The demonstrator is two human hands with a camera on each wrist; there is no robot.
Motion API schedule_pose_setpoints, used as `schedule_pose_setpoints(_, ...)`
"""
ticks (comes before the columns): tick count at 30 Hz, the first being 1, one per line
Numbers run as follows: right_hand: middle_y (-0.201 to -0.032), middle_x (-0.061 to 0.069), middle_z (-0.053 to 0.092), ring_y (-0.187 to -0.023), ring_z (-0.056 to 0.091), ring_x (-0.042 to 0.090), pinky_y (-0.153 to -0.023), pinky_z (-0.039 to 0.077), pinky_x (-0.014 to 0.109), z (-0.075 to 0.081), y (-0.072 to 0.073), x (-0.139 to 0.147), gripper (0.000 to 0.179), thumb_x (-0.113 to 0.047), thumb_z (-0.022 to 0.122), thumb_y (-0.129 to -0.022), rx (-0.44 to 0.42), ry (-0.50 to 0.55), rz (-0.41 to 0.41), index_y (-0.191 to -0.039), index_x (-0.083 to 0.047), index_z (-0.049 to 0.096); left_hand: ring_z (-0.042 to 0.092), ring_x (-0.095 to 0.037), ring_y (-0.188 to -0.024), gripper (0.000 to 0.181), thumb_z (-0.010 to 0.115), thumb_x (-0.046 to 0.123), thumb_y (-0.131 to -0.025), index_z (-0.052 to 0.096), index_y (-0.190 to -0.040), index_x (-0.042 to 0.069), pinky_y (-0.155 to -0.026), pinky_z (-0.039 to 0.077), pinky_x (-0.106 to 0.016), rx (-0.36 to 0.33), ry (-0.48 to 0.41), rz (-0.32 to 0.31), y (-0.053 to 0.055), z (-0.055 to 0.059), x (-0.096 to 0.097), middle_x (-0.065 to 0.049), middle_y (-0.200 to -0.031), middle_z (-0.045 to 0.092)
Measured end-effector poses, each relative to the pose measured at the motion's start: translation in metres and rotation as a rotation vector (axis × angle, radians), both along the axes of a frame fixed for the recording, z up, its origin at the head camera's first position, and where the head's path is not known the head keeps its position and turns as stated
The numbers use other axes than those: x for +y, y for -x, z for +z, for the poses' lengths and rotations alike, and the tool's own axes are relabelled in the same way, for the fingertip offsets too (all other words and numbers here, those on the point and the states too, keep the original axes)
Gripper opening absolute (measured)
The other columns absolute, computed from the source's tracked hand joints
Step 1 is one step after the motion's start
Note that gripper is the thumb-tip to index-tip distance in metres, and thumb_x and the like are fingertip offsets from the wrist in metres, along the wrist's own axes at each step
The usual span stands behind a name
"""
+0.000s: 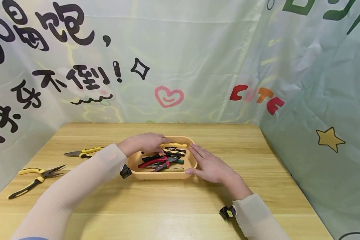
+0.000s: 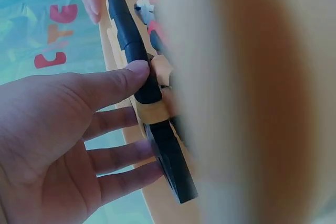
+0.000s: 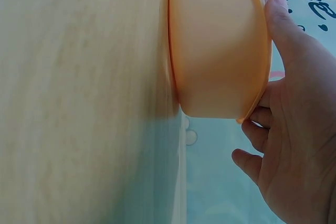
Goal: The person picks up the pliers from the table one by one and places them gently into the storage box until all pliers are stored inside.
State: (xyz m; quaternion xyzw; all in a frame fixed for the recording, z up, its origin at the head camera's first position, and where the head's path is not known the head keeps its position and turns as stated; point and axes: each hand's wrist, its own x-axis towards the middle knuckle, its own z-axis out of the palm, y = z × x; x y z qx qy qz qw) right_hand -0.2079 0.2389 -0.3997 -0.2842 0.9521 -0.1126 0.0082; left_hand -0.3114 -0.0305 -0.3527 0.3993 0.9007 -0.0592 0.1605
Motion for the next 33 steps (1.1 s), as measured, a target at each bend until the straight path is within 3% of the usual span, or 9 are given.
schedule_pose_setpoints(6,-0.163,0.008,0.01,-0.147,0.016,0.029,-0.114,0.027,0.047,0.0,0.0,0.0,0.093,-0.069,0.043,-0.093,0.003,0.005,0.002,-0.157,-0.008,0.015,0.049,-0.022,-0.128,0.056,0.053,0.04,-0.101,0.042,-0.15,0.016,-0.106,0.041,-0.038,0.027,-0.001,0.007,0.001,-0.003,0.001,-0.007,-0.139,0.053)
schedule_pose_setpoints(19,-0.163,0.008,0.009,-0.147,0.016,0.029,-0.114,0.027,0.047,-0.001,0.001,0.0,0.093,-0.069,0.041,-0.093,0.014,0.005,0.011,-0.157,-0.007,0.015,0.052,-0.021,-0.124,0.062,0.061,0.036,-0.097,0.038,-0.152,0.018,-0.104,0.043,-0.038,0.043,-0.009,0.019,0.002,0.003,-0.008,-0.006,-0.139,0.053)
schedule_pose_setpoints(26,-0.163,0.008,0.009,-0.147,0.016,0.029,-0.114,0.027,0.047,-0.002,0.001,0.001,0.093,-0.07,0.041,-0.093,0.013,0.005,0.011,-0.157,-0.008,0.016,0.053,-0.023,-0.123,0.059,0.061,0.037,-0.098,0.042,-0.15,0.018,-0.103,0.043,-0.039,0.047,-0.067,0.01,0.001,0.003,-0.015,-0.007,-0.137,0.054)
schedule_pose_setpoints(33,-0.163,0.008,0.009,-0.147,0.017,0.03,-0.113,0.028,0.048,-0.003,0.002,0.001,0.093,-0.068,0.044,-0.093,0.013,0.0,0.005,-0.157,-0.007,0.016,0.058,-0.02,-0.112,0.056,0.059,0.036,-0.099,0.043,-0.149,0.017,-0.099,0.046,-0.04,0.062,-0.135,-0.018,-0.003,0.002,-0.025,-0.006,-0.131,0.057)
